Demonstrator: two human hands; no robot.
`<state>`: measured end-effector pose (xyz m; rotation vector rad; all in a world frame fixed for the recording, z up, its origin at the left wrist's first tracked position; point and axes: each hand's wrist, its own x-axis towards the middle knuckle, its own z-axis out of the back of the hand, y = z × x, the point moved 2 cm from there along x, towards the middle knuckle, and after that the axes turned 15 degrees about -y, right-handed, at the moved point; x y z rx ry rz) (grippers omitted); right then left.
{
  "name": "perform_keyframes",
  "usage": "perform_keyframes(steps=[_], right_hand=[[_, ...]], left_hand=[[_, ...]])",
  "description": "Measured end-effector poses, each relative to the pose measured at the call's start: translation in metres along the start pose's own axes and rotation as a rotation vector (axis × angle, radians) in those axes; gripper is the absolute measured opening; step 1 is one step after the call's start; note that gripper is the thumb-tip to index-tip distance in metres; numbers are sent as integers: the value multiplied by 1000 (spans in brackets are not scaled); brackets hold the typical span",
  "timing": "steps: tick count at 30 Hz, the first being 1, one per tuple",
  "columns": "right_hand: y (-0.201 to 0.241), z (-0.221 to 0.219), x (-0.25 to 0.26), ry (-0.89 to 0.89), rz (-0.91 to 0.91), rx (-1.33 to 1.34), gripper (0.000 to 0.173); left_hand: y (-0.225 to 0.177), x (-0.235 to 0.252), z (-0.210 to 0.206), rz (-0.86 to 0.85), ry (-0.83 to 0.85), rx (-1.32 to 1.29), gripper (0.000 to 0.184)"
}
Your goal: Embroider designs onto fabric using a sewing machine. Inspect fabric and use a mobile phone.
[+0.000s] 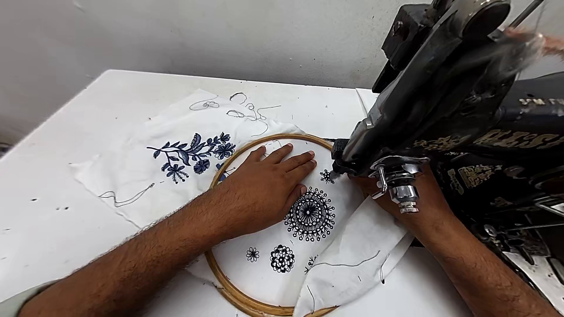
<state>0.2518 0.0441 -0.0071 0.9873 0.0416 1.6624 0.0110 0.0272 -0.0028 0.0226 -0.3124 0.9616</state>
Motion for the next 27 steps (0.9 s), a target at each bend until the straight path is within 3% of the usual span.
perform_keyframes(steps=[27], right_hand=[[0,4,2,7,-1,-39,20]], left_hand=[[-2,2,-5,-6,-30,-18,55]])
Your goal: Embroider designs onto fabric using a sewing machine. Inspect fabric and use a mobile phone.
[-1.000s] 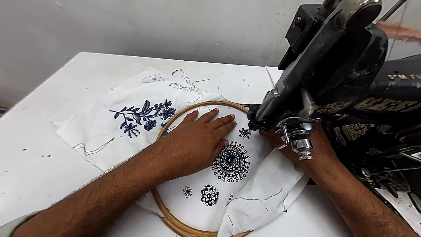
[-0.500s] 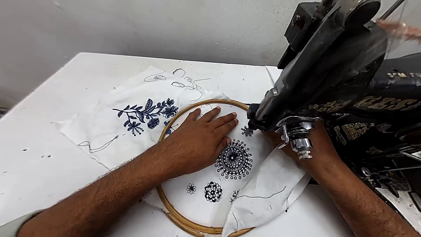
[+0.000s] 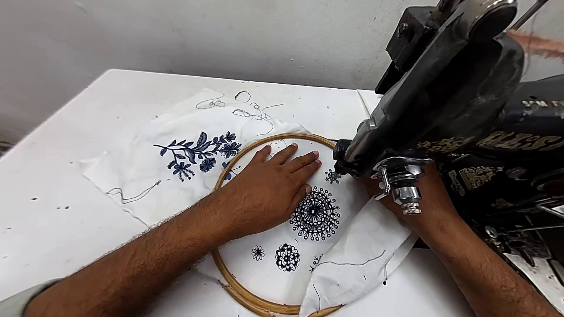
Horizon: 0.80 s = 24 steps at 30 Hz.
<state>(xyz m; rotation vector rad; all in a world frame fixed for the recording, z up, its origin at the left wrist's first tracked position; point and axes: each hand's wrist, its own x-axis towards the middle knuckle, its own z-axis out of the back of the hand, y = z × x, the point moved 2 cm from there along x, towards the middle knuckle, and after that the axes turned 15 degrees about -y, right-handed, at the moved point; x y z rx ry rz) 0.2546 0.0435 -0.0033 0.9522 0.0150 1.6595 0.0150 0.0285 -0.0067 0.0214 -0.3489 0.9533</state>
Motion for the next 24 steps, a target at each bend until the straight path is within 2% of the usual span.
perform_keyframes(steps=[5,11,24], right_hand=[[-2,-3,1,-16,36,3,17],[1,1,-1,15,-44,1,19],[0,-3,0,-4,35,-34,19]], left_hand=[[2,1,-1,4,-19,-1,54],[1,0,0,7,7,6,55],[2,0,0,13,-7,-6,55]])
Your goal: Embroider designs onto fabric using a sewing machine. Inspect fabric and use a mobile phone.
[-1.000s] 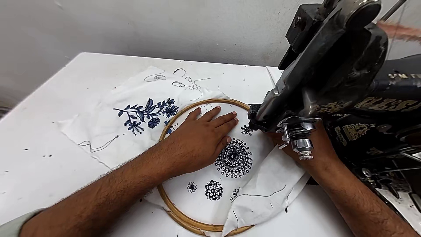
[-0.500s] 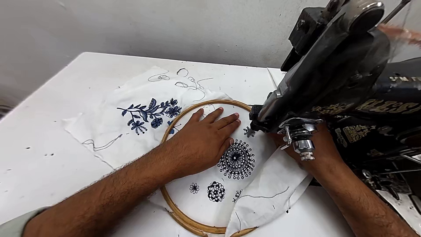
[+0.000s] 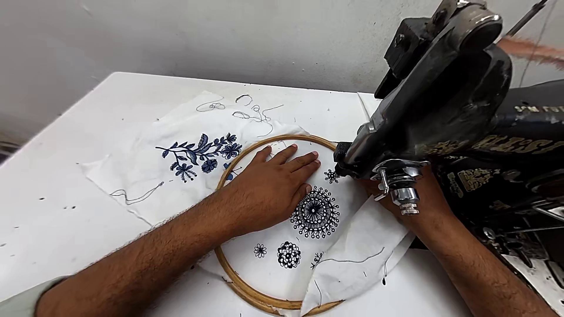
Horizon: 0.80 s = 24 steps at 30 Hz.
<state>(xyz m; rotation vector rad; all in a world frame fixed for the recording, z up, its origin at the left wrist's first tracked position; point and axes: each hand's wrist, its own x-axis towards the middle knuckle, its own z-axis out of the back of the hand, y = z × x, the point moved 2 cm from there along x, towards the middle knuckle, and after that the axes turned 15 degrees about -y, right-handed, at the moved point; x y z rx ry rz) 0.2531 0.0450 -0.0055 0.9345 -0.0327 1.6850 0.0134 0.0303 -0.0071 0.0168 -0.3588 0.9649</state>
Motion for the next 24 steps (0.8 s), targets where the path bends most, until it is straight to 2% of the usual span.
perform_keyframes(steps=[9,14,20,24], right_hand=[[5,7,0,28,-43,28,15],[4,6,1,34,9,27,13],[4,6,5,102,-10,-28,16],[13,11,10,194,-130,-90,18]], left_hand=[[-3,-1,3,-5,32,5,55],[-2,-1,5,-14,36,5,54],[20,10,0,-71,-92,-83,45],[29,13,-2,-88,-139,-127,41]])
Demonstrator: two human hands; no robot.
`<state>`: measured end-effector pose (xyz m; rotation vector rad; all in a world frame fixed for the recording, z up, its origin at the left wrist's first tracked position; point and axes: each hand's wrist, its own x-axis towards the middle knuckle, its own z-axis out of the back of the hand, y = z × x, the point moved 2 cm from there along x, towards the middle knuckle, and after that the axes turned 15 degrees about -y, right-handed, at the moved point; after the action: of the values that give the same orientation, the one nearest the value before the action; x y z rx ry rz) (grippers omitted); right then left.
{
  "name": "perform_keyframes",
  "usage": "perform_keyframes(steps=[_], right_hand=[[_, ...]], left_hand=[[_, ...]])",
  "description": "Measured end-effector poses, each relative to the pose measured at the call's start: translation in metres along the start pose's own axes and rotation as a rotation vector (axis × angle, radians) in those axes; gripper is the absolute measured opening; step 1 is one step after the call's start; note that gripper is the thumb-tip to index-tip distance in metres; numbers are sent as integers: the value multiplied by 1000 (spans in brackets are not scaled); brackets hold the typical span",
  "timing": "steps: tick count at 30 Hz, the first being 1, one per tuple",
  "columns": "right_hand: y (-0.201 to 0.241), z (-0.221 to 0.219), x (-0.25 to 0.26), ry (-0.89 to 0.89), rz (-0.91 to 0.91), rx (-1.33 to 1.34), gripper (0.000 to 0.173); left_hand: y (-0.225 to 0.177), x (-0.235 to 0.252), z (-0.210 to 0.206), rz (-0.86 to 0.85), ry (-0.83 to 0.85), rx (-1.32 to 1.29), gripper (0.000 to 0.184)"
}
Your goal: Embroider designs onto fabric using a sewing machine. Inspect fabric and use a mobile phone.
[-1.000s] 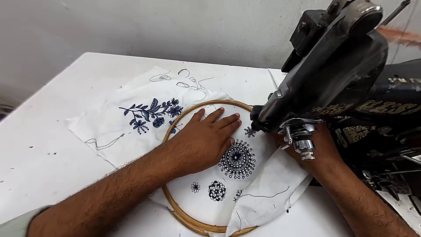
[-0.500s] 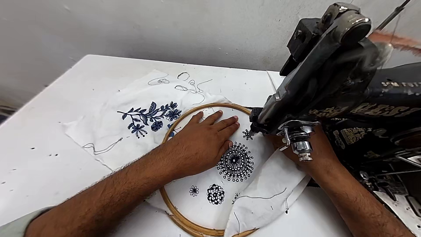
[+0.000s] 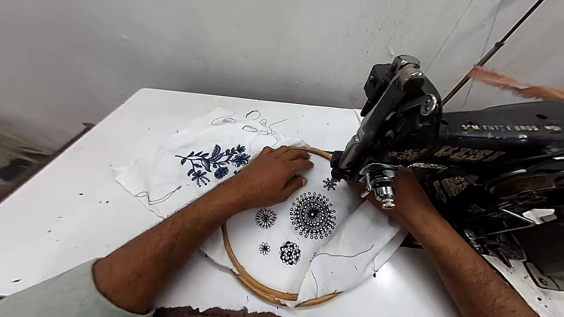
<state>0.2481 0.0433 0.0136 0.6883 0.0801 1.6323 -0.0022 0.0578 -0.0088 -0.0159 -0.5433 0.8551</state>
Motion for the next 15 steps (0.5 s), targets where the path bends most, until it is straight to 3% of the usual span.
perform_keyframes(steps=[9,13,15], right_hand=[[3,3,4,29,-50,12,18],[-6,-12,-2,-151,93,147,24],[-6,-16,-3,-145,115,218,28]], left_hand=[[1,3,2,7,36,-30,40],[16,5,0,25,7,-62,39],[30,6,0,47,-2,-76,39]])
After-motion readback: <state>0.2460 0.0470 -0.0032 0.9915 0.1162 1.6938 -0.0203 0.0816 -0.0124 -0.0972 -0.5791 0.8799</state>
